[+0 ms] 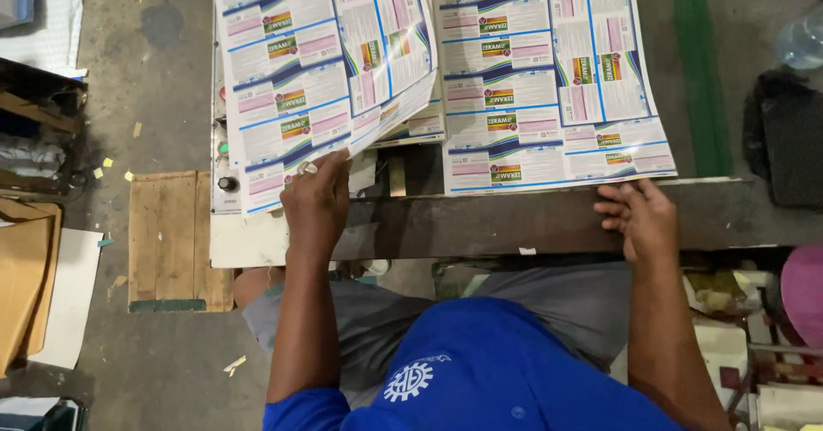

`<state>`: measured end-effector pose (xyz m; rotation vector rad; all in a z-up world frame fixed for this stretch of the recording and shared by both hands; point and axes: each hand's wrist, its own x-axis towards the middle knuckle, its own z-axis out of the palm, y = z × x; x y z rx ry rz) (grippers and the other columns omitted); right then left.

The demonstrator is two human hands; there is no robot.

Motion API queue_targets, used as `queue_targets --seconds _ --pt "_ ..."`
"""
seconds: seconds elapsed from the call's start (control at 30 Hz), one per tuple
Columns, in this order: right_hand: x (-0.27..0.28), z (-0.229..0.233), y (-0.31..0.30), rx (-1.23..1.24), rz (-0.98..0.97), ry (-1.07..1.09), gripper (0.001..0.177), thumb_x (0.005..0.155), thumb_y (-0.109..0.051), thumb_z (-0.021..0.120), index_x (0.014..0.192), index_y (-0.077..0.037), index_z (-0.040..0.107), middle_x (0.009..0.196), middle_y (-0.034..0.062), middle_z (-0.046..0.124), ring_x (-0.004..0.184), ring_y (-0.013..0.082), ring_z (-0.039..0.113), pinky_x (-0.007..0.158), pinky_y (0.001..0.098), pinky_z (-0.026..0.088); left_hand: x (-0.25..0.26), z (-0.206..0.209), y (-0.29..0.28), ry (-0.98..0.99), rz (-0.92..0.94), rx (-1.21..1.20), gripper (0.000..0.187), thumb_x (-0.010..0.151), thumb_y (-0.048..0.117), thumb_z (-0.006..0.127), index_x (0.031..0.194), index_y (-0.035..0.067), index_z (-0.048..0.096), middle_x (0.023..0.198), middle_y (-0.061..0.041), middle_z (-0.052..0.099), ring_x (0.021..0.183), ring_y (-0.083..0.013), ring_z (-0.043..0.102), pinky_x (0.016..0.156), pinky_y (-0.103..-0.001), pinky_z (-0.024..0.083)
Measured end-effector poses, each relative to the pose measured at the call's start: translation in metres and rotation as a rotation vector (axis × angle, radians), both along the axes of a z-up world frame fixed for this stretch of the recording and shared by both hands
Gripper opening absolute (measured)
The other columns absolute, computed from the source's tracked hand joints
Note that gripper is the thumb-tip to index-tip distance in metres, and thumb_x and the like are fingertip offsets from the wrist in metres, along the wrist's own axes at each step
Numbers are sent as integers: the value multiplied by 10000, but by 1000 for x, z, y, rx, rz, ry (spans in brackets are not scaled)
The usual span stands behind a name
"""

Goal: The person operates a paper cutting machine, feeding large printed sheets into the cutter and pressing a button to cut them. They repeatedly stack the cut sheets and continue processing the pile.

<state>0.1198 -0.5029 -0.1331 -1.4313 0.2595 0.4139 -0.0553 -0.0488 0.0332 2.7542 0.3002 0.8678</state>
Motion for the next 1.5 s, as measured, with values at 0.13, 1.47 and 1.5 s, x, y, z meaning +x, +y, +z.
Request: queue_targets --seconds 0.13,1.47,1.5 --pt "-20 0 12 -29 -39 25 490 1037 -128 557 1507 -126 421 1094 160 747 772 179 725 557 265 548 4 -6 -17 -34 -96 -66 185 939 46 718 1114 95 755 1044 -147 778 753 -326 719 660 -432 551" --pt "-73 -27 -104 113 -110 -103 177 1152 -35 520 1321 -4 563 1071 122 715 873 232 710 682 346 554 -79 -182 220 -147 836 -121 286 840 278 862 955 52 731 925 -181 737 872 -410 681 759 -508 510" --pt "-76 -25 -103 111 -106 -81 190 1153 -42 517 1330 -4 574 1053 116 709 872 229 708 680 341 551 -80 -179 219 -147 845 -95 282 827 270 863 947 50 734 923 -178 739 871 -411 681 756 -507 510"
